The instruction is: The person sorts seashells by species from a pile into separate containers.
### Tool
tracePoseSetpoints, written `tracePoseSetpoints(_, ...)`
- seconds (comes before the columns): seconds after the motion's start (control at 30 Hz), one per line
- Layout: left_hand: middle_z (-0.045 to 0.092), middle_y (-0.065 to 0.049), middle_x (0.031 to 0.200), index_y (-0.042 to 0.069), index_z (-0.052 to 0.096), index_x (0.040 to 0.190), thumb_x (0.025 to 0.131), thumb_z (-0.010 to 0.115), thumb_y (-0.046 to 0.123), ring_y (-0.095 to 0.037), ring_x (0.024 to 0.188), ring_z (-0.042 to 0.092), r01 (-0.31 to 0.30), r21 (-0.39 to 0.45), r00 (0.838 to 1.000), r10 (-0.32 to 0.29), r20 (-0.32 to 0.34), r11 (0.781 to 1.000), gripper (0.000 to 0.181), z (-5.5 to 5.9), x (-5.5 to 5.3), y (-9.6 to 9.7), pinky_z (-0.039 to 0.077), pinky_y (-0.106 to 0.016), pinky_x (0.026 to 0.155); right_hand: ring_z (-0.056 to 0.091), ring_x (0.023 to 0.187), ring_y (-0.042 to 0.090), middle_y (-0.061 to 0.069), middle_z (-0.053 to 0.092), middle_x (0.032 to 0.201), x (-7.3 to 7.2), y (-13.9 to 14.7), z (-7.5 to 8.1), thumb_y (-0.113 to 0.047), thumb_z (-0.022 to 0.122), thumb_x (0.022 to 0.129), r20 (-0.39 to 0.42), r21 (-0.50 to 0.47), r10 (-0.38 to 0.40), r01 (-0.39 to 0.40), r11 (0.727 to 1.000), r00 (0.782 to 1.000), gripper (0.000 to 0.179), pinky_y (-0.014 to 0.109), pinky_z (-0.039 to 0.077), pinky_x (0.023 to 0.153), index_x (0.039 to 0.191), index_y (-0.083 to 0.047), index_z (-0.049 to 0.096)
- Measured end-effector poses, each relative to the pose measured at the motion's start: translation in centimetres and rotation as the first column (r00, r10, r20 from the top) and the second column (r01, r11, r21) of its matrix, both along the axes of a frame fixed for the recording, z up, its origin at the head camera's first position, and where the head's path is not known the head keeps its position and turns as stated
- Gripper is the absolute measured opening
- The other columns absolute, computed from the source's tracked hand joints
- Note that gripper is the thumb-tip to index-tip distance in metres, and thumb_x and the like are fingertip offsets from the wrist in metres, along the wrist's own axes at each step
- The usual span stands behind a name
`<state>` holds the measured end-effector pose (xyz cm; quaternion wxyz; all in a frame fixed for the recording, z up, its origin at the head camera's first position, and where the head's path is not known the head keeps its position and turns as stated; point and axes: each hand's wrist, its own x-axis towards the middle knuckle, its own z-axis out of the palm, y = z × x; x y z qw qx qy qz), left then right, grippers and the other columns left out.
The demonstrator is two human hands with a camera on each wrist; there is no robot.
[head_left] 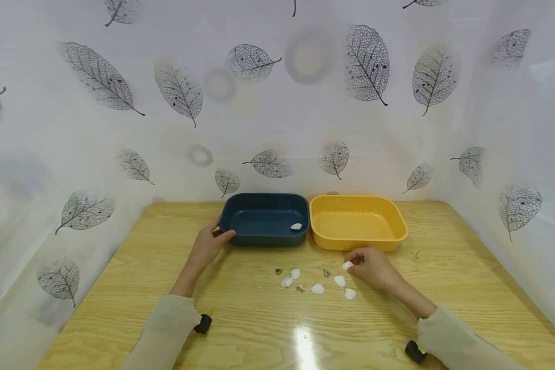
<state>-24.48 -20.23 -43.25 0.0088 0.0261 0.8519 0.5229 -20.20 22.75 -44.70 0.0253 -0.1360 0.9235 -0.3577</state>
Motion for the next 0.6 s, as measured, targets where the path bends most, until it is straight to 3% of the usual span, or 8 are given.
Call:
tracePoseSetpoints(0.3, 0.024, -0.026, 0.165, -0.004, 0.019, 0.162, 0.105, 0.064, 0.021, -0.041, 0.142, 0.045, 0.0, 0.005, 1.0, 0.0, 0.003, 1.0, 0.077, -0.09, 0.0, 0.03, 0.045, -0.053, 0.11, 0.064, 0.085, 0.016, 0.003, 0.073, 0.093, 0.41, -0.01, 0.08, -0.001, 0.08, 0.086, -0.068, 0.022, 0.028, -0.027, 0.999, 0.997, 0.01, 0.032, 0.053, 0.074, 0.096, -0.002, 0.076)
tracePoseSetpoints(0.6, 0.024, -0.028, 0.165, -0.005, 0.019, 0.162, 0.105, 0.064, 0.019, -0.042, 0.142, 0.044, 0.004, 0.0, 1.0, -0.004, 0.003, 1.0, 0.076, -0.04, -0.02, 0.02, 0.045, -0.054, 0.11, 0.062, 0.081, 0.013, 0.003, 0.072, 0.09, 0.38, 0.12, -0.09, -0.001, 0.08, 0.086, -0.07, -0.007, 0.043, -0.044, 0.999, 0.997, 0.011, 0.026, 0.052, 0.069, 0.095, -0.001, 0.075)
